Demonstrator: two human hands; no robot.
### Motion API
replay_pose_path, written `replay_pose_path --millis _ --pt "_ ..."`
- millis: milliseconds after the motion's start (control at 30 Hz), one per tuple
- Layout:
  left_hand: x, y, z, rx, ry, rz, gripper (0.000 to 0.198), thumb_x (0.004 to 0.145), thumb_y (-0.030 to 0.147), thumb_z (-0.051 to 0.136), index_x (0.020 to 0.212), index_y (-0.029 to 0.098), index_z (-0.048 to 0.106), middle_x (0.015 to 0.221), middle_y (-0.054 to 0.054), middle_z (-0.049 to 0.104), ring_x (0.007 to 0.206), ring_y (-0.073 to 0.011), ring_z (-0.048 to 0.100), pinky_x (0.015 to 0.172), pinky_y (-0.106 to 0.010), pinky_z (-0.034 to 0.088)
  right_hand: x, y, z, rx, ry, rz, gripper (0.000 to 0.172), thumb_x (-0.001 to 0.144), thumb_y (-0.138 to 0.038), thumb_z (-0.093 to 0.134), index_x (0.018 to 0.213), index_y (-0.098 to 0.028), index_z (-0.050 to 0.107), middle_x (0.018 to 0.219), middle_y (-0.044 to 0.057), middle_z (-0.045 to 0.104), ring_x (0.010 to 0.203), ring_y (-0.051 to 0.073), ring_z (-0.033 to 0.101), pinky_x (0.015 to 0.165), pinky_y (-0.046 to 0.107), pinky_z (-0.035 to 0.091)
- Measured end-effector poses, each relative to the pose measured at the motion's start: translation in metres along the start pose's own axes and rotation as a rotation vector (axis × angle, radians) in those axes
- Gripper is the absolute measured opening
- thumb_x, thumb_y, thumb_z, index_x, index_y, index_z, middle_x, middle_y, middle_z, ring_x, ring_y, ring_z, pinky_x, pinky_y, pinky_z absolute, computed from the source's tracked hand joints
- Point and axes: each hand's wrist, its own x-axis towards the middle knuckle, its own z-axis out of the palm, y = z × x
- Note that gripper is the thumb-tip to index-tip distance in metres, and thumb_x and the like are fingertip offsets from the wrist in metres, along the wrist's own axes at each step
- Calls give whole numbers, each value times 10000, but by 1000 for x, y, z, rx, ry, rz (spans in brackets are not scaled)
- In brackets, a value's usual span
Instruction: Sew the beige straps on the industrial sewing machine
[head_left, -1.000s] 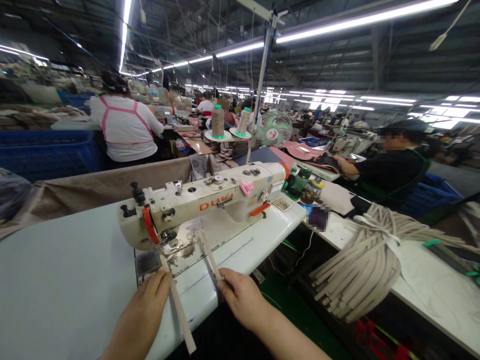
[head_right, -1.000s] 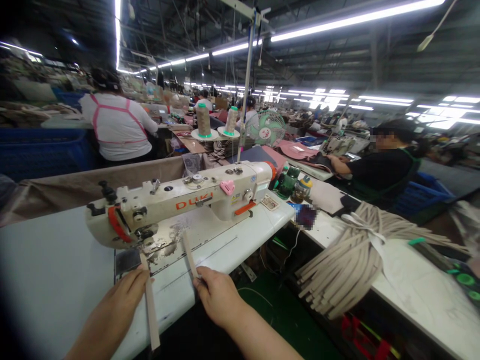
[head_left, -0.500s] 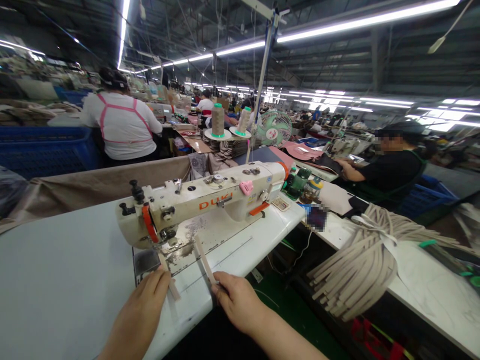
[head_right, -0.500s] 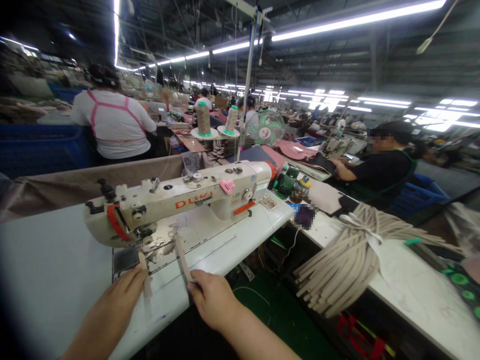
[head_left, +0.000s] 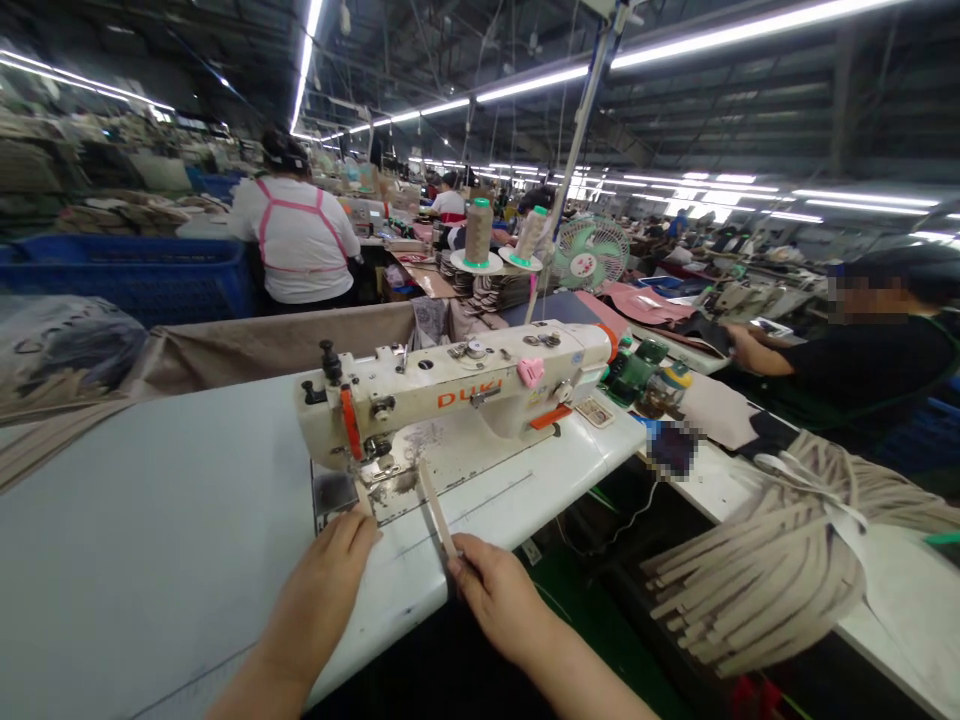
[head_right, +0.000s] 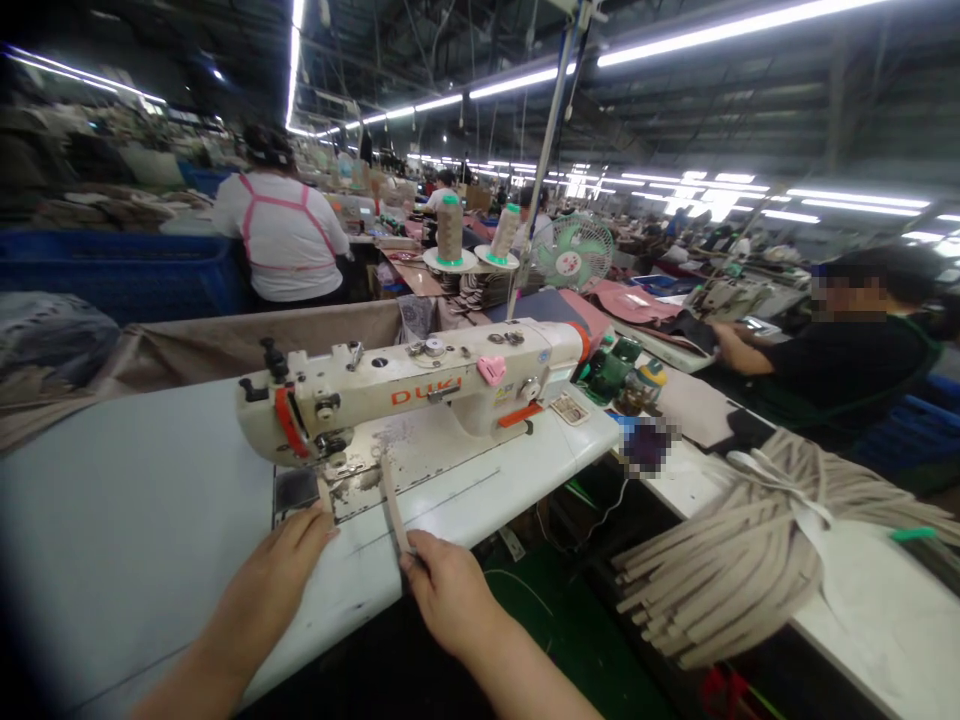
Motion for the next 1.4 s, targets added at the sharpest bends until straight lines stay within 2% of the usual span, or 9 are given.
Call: replay_pose_path --millis 100,233,433,700,867,1000,1200,1333,1400 --pt "3 5 -6 -32 -27 -48 288 1006 142 458 1211 150 660 1290 -141 653 1238 -272 607 1079 -415 520 0 3 3 18 11 6 294 1031 -439 465 1028 -234 676 875 50 709 780 206 650 701 285 511" --pt "8 8 -8 -65 -48 -97 418 926 -25 438 1259 124 642 1314 -142 656 1276 -252 597 1145 -417 471 2 14 10 60 27 8 412 1021 -524 467 1174 -221 700 899 85 741 834 250 690 768 330 559" --pt "18 0 -9 -140 23 -242 236 1005 220 552 1214 190 654 1272 -82 714 1328 -253 587 1224 -486 383 7 21 12 86 3 -31 447 1003 -555 500 1215 -220 707 952 76 764 913 244 722 886 308 579" --pt "26 -4 -20 -225 -35 -374 257 965 225 624 1221 242 639 1398 -53 662 1414 -282 506 1218 -525 355 7 22 13 34 32 -28 512 976 -595 520 1227 -200 728 1150 106 775 1037 263 739 972 314 571" --pt "28 -4 -23 -265 -87 -419 287 953 231 646 1239 244 624 1459 -44 622 1451 -295 461 1237 -551 320 9 18 13 39 29 -39 504 972 -598 526 1196 -201 741 1118 103 781 1024 255 743 967 291 570" --pt "27 -7 -20 -344 -64 -438 255 961 235 621 1215 255 634 1430 -40 640 1445 -290 468 1238 -560 328 10 14 13 52 18 -36 504 977 -594 520 1199 -197 736 982 94 788 979 257 746 967 304 571" --pt "36 -36 0 -436 -19 -518 407 907 178 587 1314 172 597 1440 -144 604 1425 -292 485 1231 -515 368 15 9 21 3 -5 -68 523 1001 -560 483 1296 -183 694 1178 132 759 1041 260 734 950 333 579" --pt "60 -67 10 -437 -56 -523 445 879 167 577 1323 159 615 1448 -144 605 1429 -290 476 1223 -493 368 19 -4 33 -70 -90 -106 557 1035 -461 414 1511 -186 502 966 92 783 831 226 751 770 308 604" --pt "74 -80 12 -441 -80 -514 445 881 180 574 1321 200 633 1458 -104 611 1429 -280 476 1223 -481 359 22 -11 39 -88 -141 -138 561 1040 -391 386 1577 -229 402 968 71 784 818 216 752 756 304 595"
